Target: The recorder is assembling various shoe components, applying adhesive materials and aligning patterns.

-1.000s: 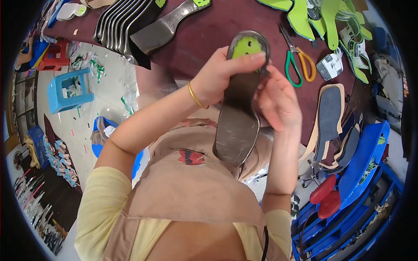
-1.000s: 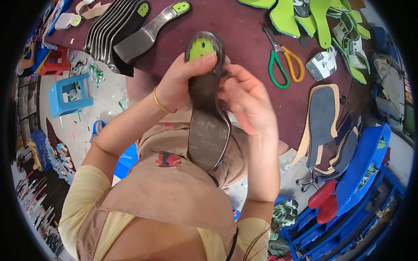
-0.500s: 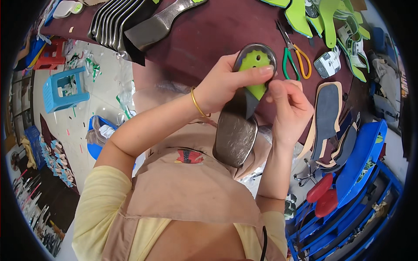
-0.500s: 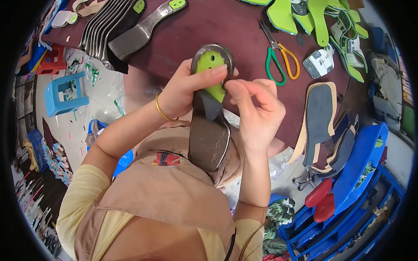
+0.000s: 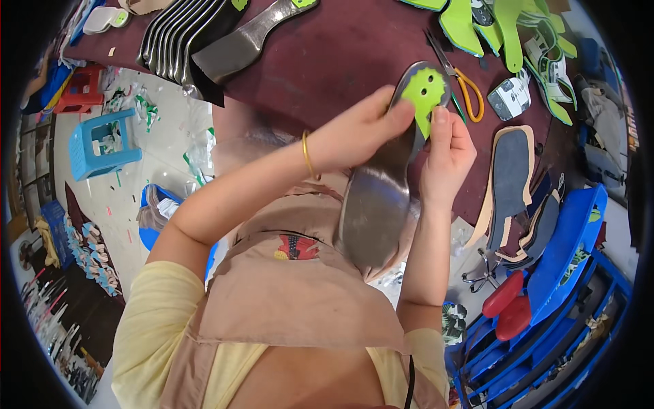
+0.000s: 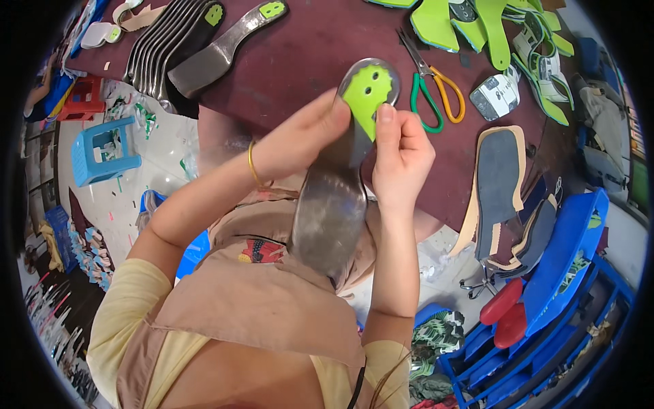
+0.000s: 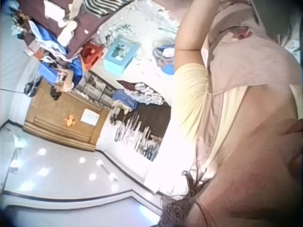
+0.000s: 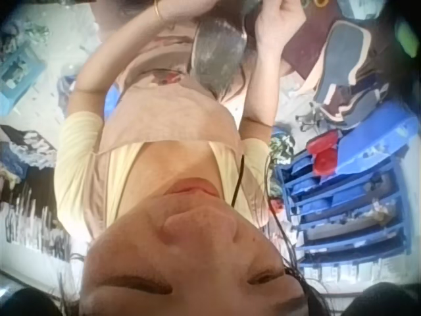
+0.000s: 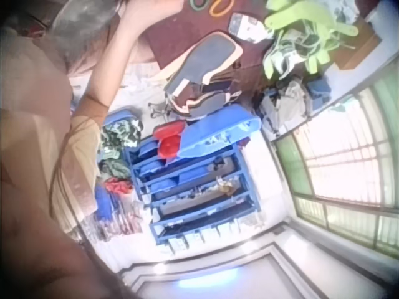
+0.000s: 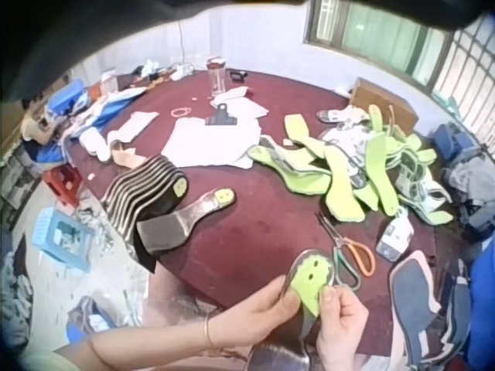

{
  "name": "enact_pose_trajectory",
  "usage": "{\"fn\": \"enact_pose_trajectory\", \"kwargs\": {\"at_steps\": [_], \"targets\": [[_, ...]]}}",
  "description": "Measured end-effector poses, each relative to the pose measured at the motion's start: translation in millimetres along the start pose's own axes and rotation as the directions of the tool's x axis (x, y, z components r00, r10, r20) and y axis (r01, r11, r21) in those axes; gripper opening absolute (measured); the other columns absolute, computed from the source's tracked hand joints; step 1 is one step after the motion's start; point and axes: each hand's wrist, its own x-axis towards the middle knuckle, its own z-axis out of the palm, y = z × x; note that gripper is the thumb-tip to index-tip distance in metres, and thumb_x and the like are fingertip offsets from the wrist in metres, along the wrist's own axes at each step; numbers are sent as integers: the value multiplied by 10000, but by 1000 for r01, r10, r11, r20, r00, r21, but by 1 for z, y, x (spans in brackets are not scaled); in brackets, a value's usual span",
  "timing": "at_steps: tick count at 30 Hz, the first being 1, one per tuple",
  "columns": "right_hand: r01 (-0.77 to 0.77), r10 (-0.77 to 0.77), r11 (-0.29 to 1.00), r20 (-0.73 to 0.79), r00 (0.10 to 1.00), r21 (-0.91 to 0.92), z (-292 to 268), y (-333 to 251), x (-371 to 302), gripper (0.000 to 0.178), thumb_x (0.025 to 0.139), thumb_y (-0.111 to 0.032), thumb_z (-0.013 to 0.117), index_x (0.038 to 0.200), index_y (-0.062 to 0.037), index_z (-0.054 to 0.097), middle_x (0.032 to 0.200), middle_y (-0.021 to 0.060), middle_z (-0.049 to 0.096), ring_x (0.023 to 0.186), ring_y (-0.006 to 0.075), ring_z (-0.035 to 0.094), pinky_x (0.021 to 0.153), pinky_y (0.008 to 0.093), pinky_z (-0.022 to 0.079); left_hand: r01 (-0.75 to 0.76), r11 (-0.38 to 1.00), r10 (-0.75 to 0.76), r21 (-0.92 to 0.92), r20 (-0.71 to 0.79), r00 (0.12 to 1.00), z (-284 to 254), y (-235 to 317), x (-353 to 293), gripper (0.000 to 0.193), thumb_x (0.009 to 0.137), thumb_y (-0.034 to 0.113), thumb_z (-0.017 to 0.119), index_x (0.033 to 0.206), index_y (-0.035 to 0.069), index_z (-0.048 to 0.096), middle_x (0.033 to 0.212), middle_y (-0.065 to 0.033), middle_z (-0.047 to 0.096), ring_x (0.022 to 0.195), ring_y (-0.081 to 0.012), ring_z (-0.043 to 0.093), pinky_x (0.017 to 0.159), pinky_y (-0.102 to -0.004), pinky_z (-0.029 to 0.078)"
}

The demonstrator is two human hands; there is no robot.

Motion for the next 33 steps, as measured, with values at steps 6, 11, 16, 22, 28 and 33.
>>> {"fn": "enact_pose_trajectory", "kwargs": {"at_steps": [6, 11, 16, 22, 28, 33], "targets": [[417, -401, 713, 160, 902, -564, 10, -10, -7, 254, 765, -254, 721, 902, -70, 611, 800, 18, 541, 807, 209, 502, 806, 359, 338, -8, 993, -2, -115, -85, 996, -15, 0, -6, 391, 986, 307, 440, 1284, 54, 431, 1156, -4, 548, 1040, -70, 504, 908, -244, 412], [605, -625, 411, 272, 732, -682, 14, -10, -3, 226, 673, -175, 766, 850, -105, 643, 854, -16, 581, 843, 204, 517, 802, 359, 305, 6, 982, -39, -191, -168, 985, -18, 3, -5, 336, 980, 314, 456, 1199, 60, 471, 1051, 5, 573, 929, -53, 530, 820, -227, 443], [441, -401, 805, 185, 897, -397, 10, -19, 5, 254, 680, -188, 774, 869, -89, 635, 868, 11, 588, 833, 205, 513, 773, 327, 350, 20, 954, -55, -298, -111, 992, -20, 4, -10, 377, 977, 387, 416, 1128, 50, 496, 958, -63, 604, 826, -108, 594, 731, -256, 490], [-278, 206, 951, 387, 899, 138, 7, -11, 12, 974, 493, -334, 886, 1317, -136, 407, 1313, 70, 425, 1231, 270, 365, 974, 432, 310, 243, 889, -178, -388, 197, 964, -9, 1, -14, 637, 898, 661, 236, 918, 74, 483, 709, -29, 524, 484, -99, 473, 436, -241, 375], [-250, 149, 945, 400, 904, 212, 0, 1, 16, 1049, 481, -336, 896, 1361, -133, 363, 1363, 71, 400, 1306, 285, 316, 1026, 462, 256, 194, 829, -112, -524, 184, 977, -19, 1, -9, 479, 929, 484, 468, 1133, 54, 524, 934, -30, 616, 743, -97, 613, 600, -240, 513], [-267, 156, 908, 330, 931, 323, 3, 7, 13, 763, 589, -291, 871, 1211, -88, 479, 1290, 58, 451, 1231, 224, 405, 968, 438, 346, 159, 854, -115, -496, 120, 986, -17, 0, -6, 457, 957, 429, 447, 1192, 40, 500, 1076, -23, 588, 930, -83, 573, 801, -236, 475]]}}
